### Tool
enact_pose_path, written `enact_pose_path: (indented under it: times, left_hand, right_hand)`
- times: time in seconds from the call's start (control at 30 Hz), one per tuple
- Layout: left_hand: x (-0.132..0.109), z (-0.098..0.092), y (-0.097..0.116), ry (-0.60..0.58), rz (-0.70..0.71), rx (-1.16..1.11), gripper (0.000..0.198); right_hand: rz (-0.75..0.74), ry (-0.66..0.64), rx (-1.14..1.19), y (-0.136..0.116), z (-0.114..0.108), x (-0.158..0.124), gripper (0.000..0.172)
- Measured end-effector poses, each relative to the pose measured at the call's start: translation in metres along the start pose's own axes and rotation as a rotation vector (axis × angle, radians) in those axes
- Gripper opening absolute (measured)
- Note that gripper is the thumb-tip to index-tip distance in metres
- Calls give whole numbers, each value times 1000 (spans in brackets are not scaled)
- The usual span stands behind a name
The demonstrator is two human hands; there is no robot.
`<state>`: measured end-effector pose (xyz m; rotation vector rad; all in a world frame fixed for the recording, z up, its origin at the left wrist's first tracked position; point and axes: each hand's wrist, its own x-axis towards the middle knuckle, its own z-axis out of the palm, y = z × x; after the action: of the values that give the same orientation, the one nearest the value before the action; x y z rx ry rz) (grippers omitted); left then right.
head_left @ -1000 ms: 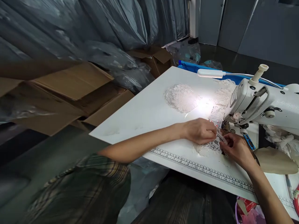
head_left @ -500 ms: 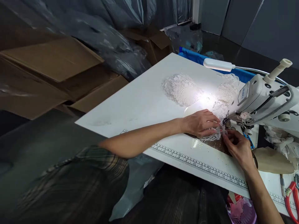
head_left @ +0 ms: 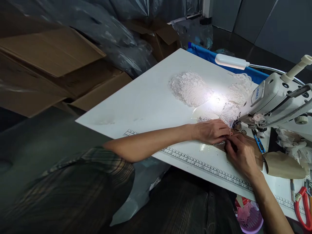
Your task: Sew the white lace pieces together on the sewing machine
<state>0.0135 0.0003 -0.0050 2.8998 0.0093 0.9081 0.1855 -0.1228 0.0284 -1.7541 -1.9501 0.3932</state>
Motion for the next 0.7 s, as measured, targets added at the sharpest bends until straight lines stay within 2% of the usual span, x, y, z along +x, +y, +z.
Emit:
enact_pose_path:
  times: [0.1,0.23,0.3,0.4,0.53,0.7]
  left_hand:
    - [-2,1,-2,-2,6,-19,18]
    - [-4,-4,-1,54,-6,-43,21]
    - [-3,-6,0,48,-57,-19,20]
    - [-3,-6,1,39,-103,14,18]
    - [-2,-4,1,69,-65,5,20]
    - [-3,-5,1,-17,-59,17,19]
  right_hand:
    - [-19,-49,108,9,-17,7,32]
    - [138,-84,109,26,-31,16,36]
    - [142,-57,121,32,-28,17,36]
    - [42,9,79,37,-17,16,36]
    - [-54,-53,-101,38,-7,12,40]
    - [-110,-78,-286,35,-4,10,43]
